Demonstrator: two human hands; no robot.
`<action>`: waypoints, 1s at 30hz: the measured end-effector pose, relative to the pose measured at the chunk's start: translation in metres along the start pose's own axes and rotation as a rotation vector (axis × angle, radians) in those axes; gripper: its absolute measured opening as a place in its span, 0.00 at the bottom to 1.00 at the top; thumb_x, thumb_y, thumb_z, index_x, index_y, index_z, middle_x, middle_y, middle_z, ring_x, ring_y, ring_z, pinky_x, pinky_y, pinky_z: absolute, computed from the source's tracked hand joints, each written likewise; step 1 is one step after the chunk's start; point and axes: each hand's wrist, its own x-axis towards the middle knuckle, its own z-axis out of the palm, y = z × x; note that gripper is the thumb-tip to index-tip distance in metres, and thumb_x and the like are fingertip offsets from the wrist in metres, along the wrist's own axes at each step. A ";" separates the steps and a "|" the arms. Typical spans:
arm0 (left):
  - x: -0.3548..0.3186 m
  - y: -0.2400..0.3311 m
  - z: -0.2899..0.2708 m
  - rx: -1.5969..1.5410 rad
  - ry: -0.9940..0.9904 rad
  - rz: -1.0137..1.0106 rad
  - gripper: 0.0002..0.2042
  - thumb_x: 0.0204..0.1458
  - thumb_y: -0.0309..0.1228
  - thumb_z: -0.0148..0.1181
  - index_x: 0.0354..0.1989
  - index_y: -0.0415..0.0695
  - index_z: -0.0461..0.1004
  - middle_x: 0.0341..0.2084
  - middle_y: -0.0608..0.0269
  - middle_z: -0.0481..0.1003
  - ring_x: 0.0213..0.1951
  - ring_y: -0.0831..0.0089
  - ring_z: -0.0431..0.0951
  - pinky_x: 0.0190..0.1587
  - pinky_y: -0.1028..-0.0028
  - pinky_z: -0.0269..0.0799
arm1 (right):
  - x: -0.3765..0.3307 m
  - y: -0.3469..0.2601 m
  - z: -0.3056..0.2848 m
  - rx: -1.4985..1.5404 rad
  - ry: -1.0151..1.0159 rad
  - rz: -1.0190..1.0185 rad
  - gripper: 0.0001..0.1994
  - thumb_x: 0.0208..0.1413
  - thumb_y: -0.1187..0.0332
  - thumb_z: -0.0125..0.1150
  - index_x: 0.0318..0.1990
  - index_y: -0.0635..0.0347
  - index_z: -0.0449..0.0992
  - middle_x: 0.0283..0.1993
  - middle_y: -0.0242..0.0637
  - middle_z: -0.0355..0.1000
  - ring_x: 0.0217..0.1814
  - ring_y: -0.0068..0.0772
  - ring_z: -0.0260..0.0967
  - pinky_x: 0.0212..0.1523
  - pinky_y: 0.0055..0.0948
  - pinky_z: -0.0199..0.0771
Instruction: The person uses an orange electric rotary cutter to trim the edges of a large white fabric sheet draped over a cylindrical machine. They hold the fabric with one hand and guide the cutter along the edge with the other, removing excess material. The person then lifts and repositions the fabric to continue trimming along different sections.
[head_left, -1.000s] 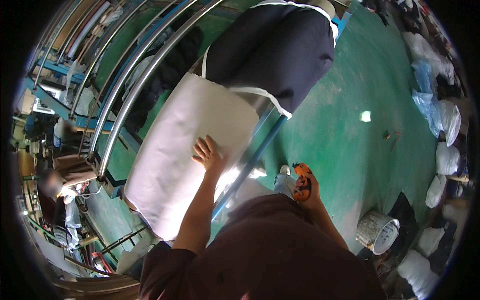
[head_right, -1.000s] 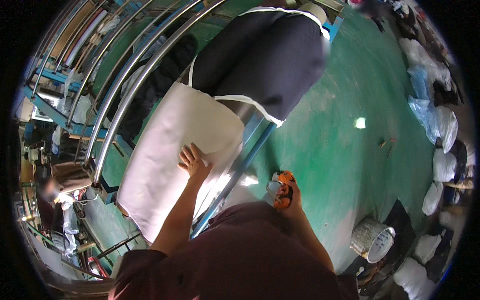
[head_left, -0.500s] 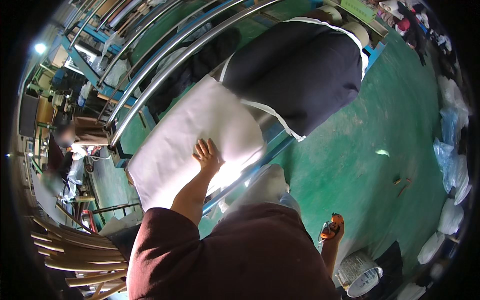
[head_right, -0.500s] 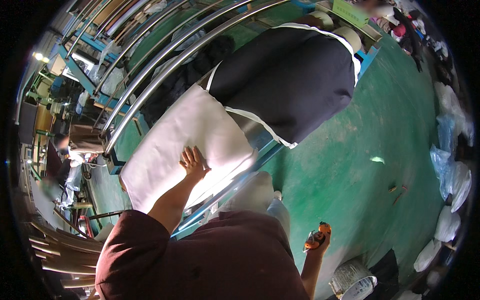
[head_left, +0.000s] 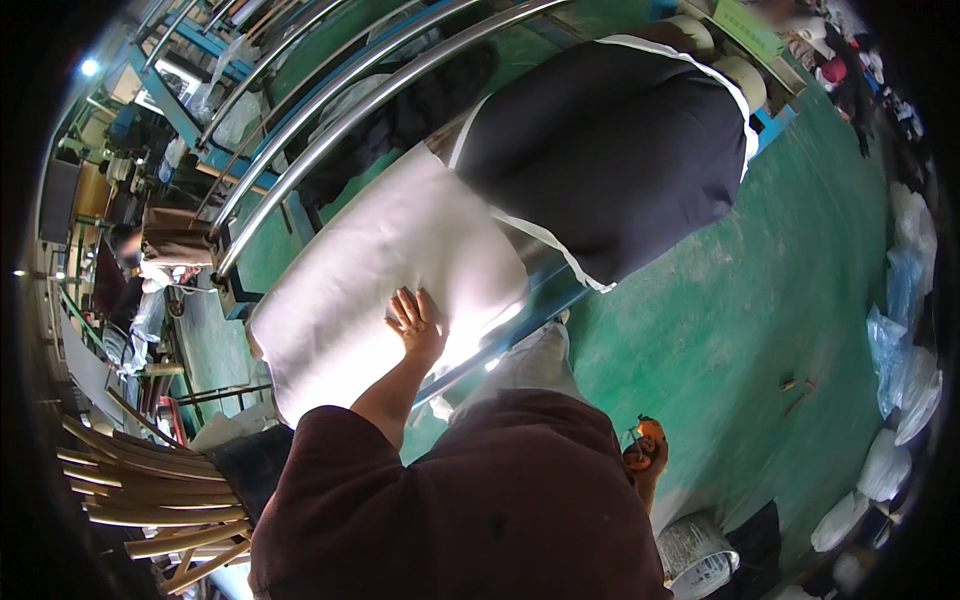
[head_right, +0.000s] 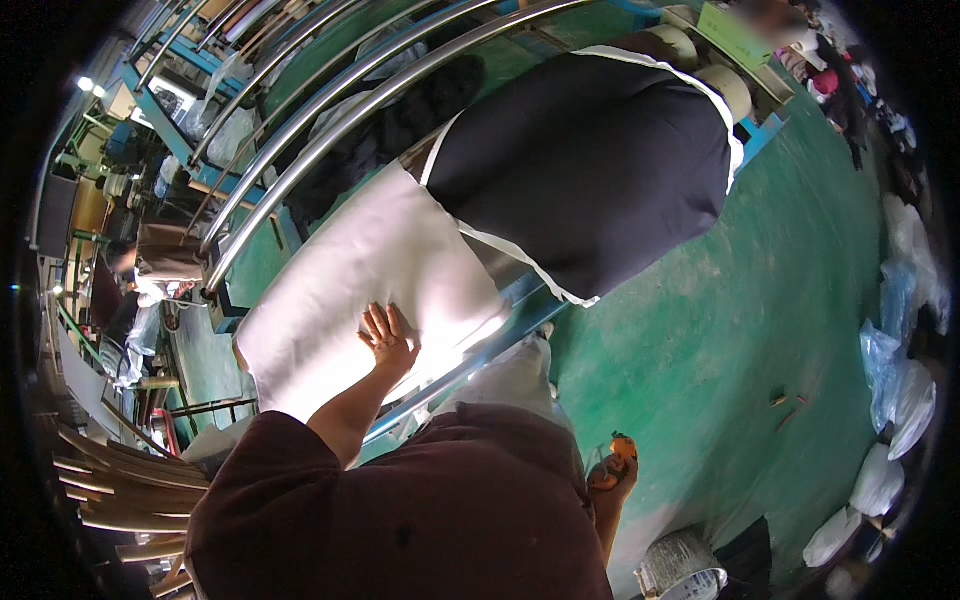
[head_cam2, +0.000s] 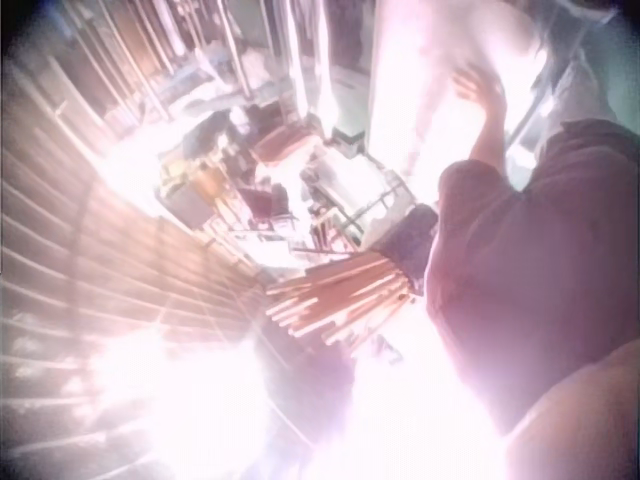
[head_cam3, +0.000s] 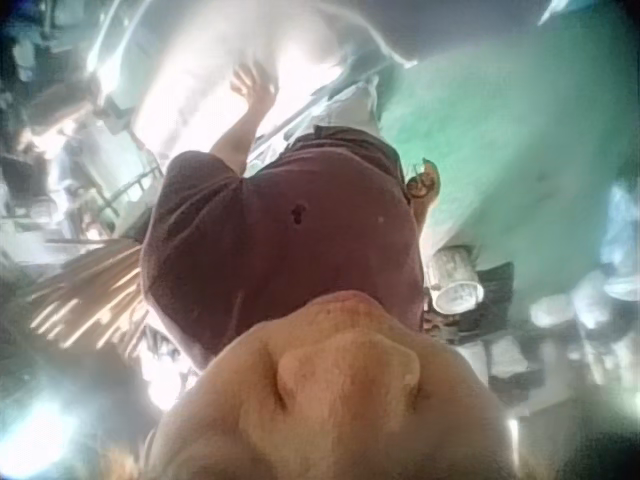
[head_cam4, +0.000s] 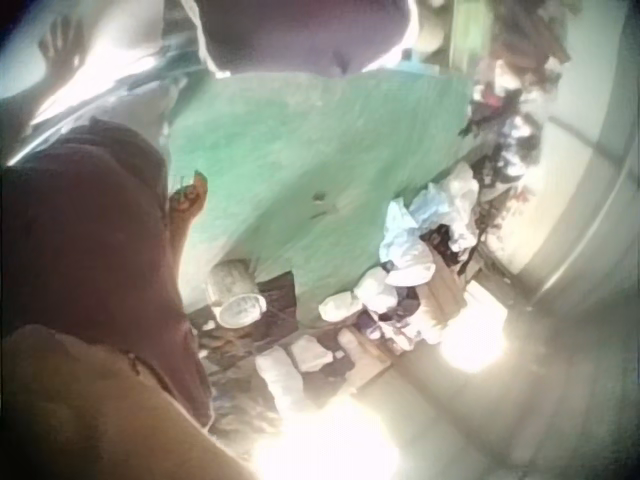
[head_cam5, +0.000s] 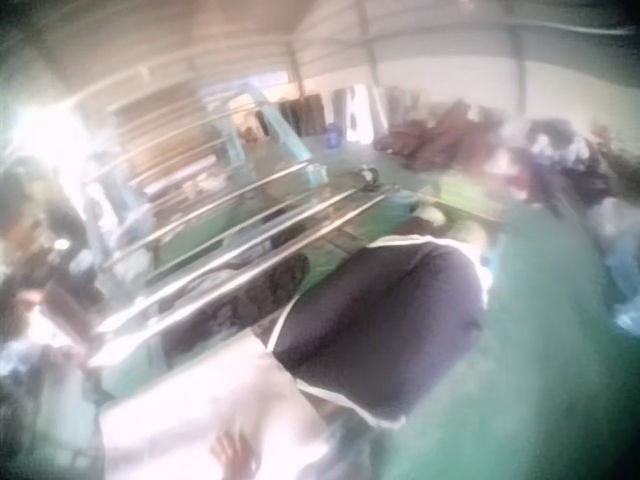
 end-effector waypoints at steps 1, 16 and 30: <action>0.001 0.008 -0.017 -0.008 -0.128 -0.024 0.57 0.46 0.56 0.63 0.73 0.42 0.30 0.70 0.34 0.22 0.71 0.34 0.21 0.63 0.27 0.27 | 0.003 -0.006 0.003 -0.064 0.039 -0.055 0.11 0.56 0.57 0.57 0.35 0.55 0.72 0.25 0.23 0.69 0.22 0.20 0.65 0.20 0.23 0.67; 0.338 0.138 -0.121 -0.225 0.170 0.007 0.36 0.40 0.46 0.73 0.54 0.40 0.63 0.50 0.52 0.67 0.55 0.55 0.69 0.54 0.58 0.70 | 0.075 -0.007 0.132 -0.131 0.203 -0.001 0.12 0.59 0.55 0.54 0.36 0.54 0.72 0.27 0.22 0.67 0.23 0.19 0.65 0.17 0.24 0.59; 0.446 0.200 -0.295 -0.364 -0.092 0.646 0.13 0.50 0.35 0.64 0.41 0.44 0.76 0.36 0.47 0.79 0.42 0.51 0.79 0.46 0.57 0.74 | 0.107 0.004 0.206 -0.192 0.257 -0.015 0.12 0.59 0.55 0.53 0.37 0.52 0.68 0.25 0.23 0.63 0.24 0.20 0.63 0.22 0.22 0.62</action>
